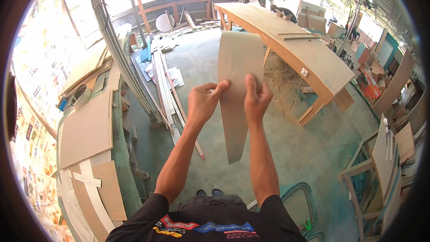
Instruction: The person measures a large curved wooden structure with a clamp and then moves to a workbench to select a thin wooden template. They place the template on the curved structure and use a marker to trace its outline onto the wood.
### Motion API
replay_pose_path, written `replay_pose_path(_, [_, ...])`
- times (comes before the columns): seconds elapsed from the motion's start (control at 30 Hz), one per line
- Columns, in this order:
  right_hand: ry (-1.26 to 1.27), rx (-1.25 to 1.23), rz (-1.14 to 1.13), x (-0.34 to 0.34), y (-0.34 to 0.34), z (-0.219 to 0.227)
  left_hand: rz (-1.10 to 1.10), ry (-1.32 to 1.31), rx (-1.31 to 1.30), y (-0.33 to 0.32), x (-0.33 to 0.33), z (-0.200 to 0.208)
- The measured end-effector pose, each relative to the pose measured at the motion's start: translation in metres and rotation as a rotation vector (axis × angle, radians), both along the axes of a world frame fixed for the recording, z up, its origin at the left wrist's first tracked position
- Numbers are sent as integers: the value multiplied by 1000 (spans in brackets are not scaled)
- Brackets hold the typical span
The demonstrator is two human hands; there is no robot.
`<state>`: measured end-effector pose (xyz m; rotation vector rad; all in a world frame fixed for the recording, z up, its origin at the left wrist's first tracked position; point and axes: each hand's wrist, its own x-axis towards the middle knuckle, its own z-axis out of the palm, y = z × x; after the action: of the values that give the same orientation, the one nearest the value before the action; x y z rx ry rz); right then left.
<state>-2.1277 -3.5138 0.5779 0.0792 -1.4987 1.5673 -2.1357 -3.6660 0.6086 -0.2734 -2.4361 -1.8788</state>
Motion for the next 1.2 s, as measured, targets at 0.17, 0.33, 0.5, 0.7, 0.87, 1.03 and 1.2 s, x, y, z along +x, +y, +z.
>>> replay_pose_path(0.17, [86, 34, -44, -8, 0, 4, -138, -176, 214, 13, 1, -1])
replay_pose_path(0.33, [-2, 37, -86, 9, -1, -40, -242, -352, 408, 16, 13, -49])
replay_pose_path(0.5, [-142, -29, -10, 50, 5, -98, -283, -485, 461, 21, 42, -92])
replay_pose_path(0.7, [-316, -91, 11, 95, 12, -143, -318, -575, 374, 19, 68, -131])
replay_pose_path(0.87, [-385, -182, -2, 120, -13, -163, -256, -655, 336, 5, 95, -152])
replay_pose_path(1.03, [-606, -166, 117, 151, -25, -172, -132, -628, 383, -7, 121, -177])
replay_pose_path(1.2, [-907, -116, 298, 174, -36, -174, -76, -639, 293, -35, 141, -211])
